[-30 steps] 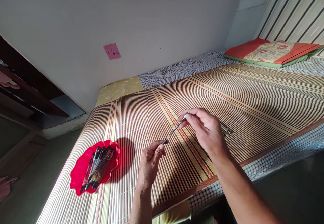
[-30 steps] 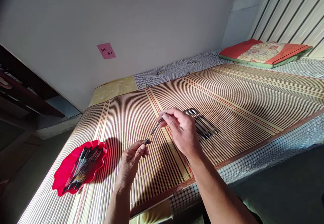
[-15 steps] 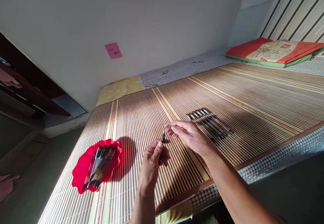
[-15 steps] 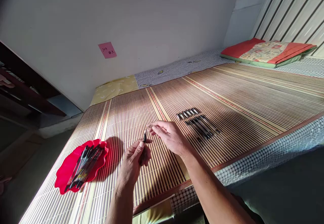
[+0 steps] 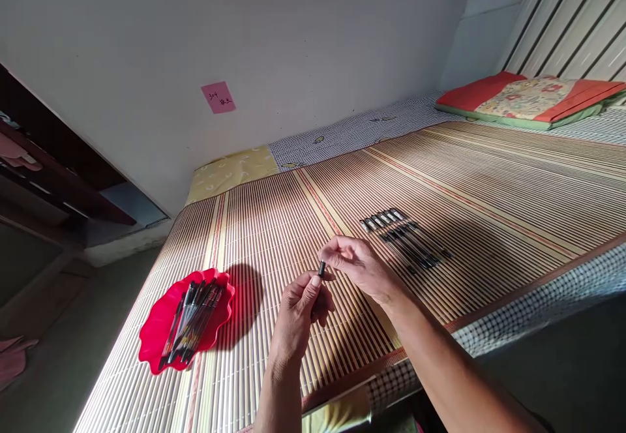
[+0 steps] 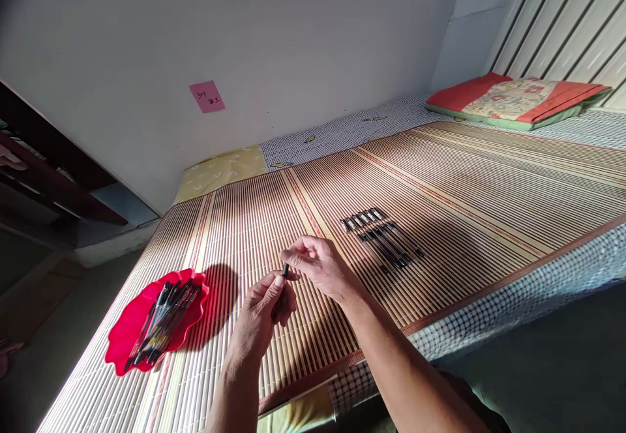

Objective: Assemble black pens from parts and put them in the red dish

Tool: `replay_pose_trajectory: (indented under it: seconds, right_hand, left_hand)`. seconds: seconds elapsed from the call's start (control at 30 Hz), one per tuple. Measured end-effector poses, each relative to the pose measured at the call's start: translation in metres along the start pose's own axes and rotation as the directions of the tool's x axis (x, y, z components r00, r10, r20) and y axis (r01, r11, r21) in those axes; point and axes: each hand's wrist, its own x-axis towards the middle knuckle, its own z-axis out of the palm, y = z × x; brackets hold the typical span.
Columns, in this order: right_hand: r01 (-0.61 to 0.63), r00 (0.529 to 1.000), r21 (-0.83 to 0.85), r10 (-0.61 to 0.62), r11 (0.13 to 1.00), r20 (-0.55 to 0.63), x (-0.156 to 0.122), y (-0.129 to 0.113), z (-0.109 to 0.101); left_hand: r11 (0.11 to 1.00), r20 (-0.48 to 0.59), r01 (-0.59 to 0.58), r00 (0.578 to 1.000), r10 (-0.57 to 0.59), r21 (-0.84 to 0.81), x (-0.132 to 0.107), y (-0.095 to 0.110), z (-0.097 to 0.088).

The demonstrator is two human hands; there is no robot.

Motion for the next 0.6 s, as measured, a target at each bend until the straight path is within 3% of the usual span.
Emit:
replay_pose_trajectory:
  seconds: [0.6]
  right_hand:
    - [-0.039, 0.999, 0.114, 0.038, 0.993, 0.011, 0.002, 0.009, -0.003]
  left_hand:
    - [0.999, -0.004, 0.036, 0.999, -0.036, -0.017, 0.0, 0.0, 0.001]
